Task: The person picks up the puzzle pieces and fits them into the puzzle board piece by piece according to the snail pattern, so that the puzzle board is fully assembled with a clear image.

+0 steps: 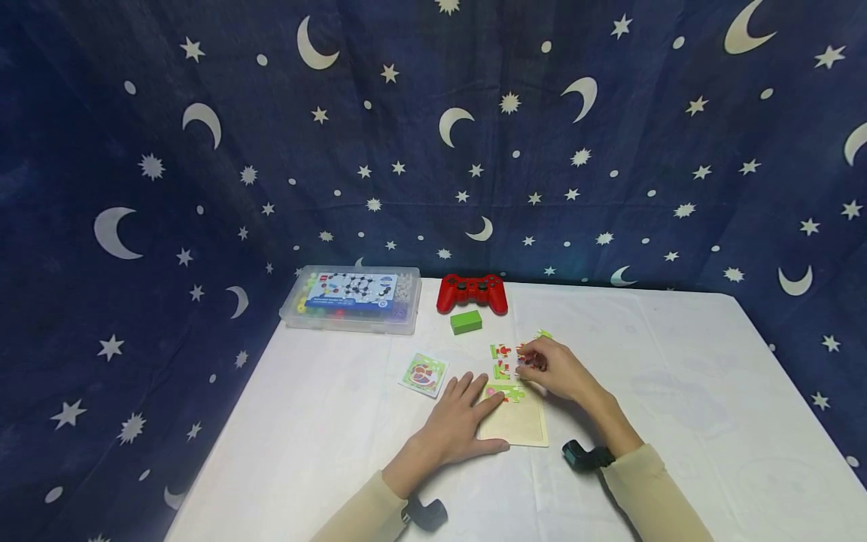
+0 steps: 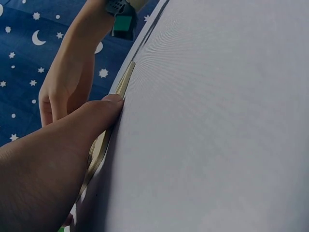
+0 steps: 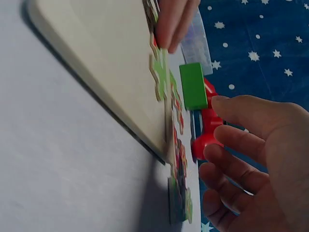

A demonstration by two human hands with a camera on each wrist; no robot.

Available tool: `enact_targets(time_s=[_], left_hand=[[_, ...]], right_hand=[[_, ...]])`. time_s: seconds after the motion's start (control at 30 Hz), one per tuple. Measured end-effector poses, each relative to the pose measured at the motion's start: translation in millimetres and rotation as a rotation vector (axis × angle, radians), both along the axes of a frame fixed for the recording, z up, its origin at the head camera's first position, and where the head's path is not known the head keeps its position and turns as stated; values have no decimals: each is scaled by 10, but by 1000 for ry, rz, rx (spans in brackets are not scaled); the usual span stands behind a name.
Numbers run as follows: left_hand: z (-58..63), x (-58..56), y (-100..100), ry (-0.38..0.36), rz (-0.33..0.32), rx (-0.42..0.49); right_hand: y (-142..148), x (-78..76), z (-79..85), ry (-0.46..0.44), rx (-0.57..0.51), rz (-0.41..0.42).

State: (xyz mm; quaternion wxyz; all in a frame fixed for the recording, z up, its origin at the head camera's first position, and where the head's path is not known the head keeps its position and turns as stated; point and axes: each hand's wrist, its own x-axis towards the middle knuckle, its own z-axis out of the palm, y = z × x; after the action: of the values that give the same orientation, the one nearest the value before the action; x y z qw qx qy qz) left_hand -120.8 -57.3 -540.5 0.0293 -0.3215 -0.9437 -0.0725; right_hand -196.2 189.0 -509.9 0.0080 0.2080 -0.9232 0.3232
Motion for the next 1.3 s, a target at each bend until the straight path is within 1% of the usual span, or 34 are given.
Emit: enact_targets(time_s=[0.1, 0.2, 0.37, 0.57, 0.77, 0.87, 1.03, 1.3], left_hand=[[-9, -4, 0, 4, 1, -1], [-13, -6, -1, -4, 1, 0], [-19, -6, -2, -12, 1, 7], [-19, -1, -4, -24, 3, 11], [-29, 5, -9, -32, 3, 18], [-32, 6, -10, -33, 3, 19], [-35, 3, -12, -31, 2, 19], [-12, 3, -16, -36, -1, 23]], right_hand=[[28, -59, 11, 30, 5, -24], [53, -109, 23, 38, 6, -47], [89, -181, 29, 9, 32, -89], [165, -281, 11, 8, 31, -95], [225, -396, -22, -57, 48, -148], [252, -446, -31, -71, 58, -163], [291, -501, -49, -88, 69, -187], [341, -559, -125, -105, 100, -209]])
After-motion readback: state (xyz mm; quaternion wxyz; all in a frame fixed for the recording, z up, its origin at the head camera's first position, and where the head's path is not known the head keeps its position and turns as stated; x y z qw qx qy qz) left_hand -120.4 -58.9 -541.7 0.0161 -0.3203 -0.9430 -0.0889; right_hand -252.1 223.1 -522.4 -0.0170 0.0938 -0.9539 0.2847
